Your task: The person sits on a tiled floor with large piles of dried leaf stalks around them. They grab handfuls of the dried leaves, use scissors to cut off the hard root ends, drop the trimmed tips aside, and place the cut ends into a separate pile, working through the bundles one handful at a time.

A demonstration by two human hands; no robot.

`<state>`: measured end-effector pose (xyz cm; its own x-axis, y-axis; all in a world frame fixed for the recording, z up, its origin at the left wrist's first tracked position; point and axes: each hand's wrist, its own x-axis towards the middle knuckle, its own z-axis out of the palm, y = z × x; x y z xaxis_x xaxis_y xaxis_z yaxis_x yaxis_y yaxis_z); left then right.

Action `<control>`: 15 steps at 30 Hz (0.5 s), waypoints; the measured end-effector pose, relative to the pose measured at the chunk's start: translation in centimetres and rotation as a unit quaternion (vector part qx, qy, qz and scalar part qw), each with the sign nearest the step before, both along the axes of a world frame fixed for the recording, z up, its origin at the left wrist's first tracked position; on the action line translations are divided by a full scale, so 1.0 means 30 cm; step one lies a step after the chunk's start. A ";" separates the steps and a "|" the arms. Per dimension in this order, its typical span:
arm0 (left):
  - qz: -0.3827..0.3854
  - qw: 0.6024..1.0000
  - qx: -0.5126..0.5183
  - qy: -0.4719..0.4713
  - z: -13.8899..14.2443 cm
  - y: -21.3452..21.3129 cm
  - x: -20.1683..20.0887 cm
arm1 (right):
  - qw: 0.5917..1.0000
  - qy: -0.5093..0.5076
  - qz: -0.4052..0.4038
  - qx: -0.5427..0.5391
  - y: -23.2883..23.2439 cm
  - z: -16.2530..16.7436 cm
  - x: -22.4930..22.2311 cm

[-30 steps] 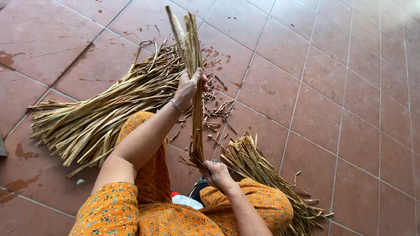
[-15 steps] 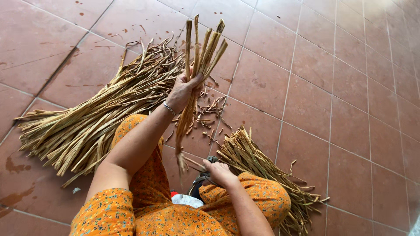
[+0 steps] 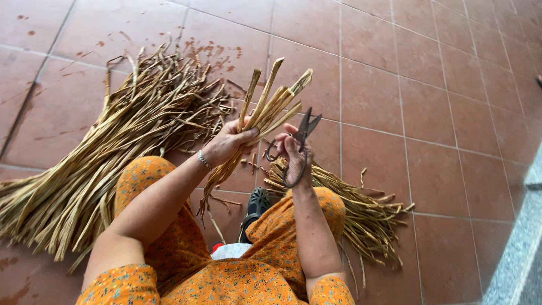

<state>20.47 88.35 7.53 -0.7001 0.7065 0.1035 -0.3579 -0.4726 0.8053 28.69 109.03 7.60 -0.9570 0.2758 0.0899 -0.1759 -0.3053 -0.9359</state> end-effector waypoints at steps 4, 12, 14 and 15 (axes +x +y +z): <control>-0.024 0.998 -0.057 0.033 -0.020 0.027 0.044 | 0.999 0.007 -0.036 -0.011 -0.044 0.048 -0.007; -0.032 0.992 -0.118 0.024 -0.074 0.024 0.072 | 0.995 0.023 -0.094 -0.012 -0.044 0.091 0.032; -0.035 0.992 -0.118 0.006 -0.087 0.028 0.075 | 0.990 0.012 -0.128 -0.053 -0.032 0.094 0.028; -0.042 0.992 -0.119 -0.001 -0.092 0.031 0.073 | 0.987 0.006 -0.144 -0.072 -0.024 0.093 0.027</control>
